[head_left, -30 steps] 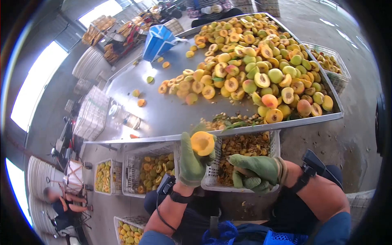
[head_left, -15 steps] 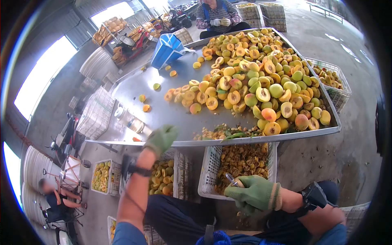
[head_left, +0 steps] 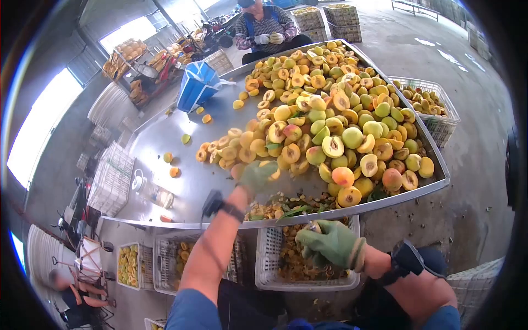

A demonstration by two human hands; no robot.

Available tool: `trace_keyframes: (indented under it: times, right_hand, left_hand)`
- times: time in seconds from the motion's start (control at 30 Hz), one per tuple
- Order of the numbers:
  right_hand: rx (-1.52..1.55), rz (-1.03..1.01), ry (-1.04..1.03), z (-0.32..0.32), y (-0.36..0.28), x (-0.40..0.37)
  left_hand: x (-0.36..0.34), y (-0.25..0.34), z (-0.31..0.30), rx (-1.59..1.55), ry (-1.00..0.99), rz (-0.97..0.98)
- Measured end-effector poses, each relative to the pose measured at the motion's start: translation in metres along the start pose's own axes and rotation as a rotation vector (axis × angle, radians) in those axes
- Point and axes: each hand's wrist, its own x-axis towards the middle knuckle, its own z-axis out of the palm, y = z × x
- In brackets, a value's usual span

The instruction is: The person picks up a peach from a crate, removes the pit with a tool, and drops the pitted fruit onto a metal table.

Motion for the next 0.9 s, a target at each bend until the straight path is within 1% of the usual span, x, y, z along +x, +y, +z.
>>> trace_keyframes:
  times: [0.03,0.07,0.13,0.23,0.3,0.33,0.37,0.47,0.57,0.6,0.67,0.7,0.77,0.8,0.87,0.9]
  right_hand:
    - [0.027,-0.01,-0.023,-0.002,-0.004,0.005]
    - [0.031,-0.023,-0.044,-0.002,-0.009,0.009]
    - [0.035,-0.048,-0.083,0.002,-0.018,0.015]
    - [0.053,-0.109,-0.049,0.005,-0.012,0.033]
    - [0.073,-0.157,-0.043,0.004,-0.008,0.047]
    - [0.062,-0.142,-0.048,0.004,-0.005,0.048]
    - [0.048,-0.128,-0.058,0.005,-0.005,0.047]
    - [0.012,-0.121,-0.062,0.006,-0.005,0.048]
    - [0.007,-0.085,-0.086,0.007,-0.002,0.05]
    - [0.011,-0.072,-0.1,0.007,-0.002,0.052]
    - [-0.05,-0.136,-0.038,0.012,0.002,0.055]
    - [-0.08,-0.168,-0.005,0.014,0.005,0.056]
    - [-0.305,-0.369,0.092,0.017,0.023,0.066]
    - [-0.415,-0.467,0.143,0.02,0.025,0.066]
    - [-0.275,-0.414,0.135,0.024,0.028,0.063]
    - [-0.207,-0.389,0.133,0.026,0.027,0.061]
  left_hand:
    - [-0.018,0.013,0.003,-0.3,-0.046,-0.045]
    - [-0.046,0.051,0.01,-0.705,-0.054,-0.255]
    - [-0.086,0.073,0.026,-0.898,-0.021,-0.116]
    - [-0.118,0.083,0.055,-1.049,0.032,0.0]
    - [-0.125,0.07,0.06,-0.998,0.031,-0.015]
    - [-0.127,0.064,0.061,-0.973,0.035,-0.024]
    - [-0.126,0.059,0.057,-0.988,-0.005,-0.004]
    - [-0.126,0.045,0.048,-0.655,0.019,0.156]
    - [-0.12,0.052,0.051,-0.773,0.128,0.02]
    - [-0.122,0.055,0.052,-0.729,0.133,0.059]
    - [-0.126,0.062,0.053,-0.635,0.141,0.135]
    - [-0.129,0.061,0.053,-0.663,0.126,0.119]
    - [-0.133,0.06,0.056,-0.718,0.092,0.086]
    - [-0.133,0.059,0.057,-0.636,0.103,0.13]
    - [-0.135,0.057,0.059,-0.468,0.115,0.215]
    - [-0.135,0.058,0.061,-0.417,0.124,0.225]
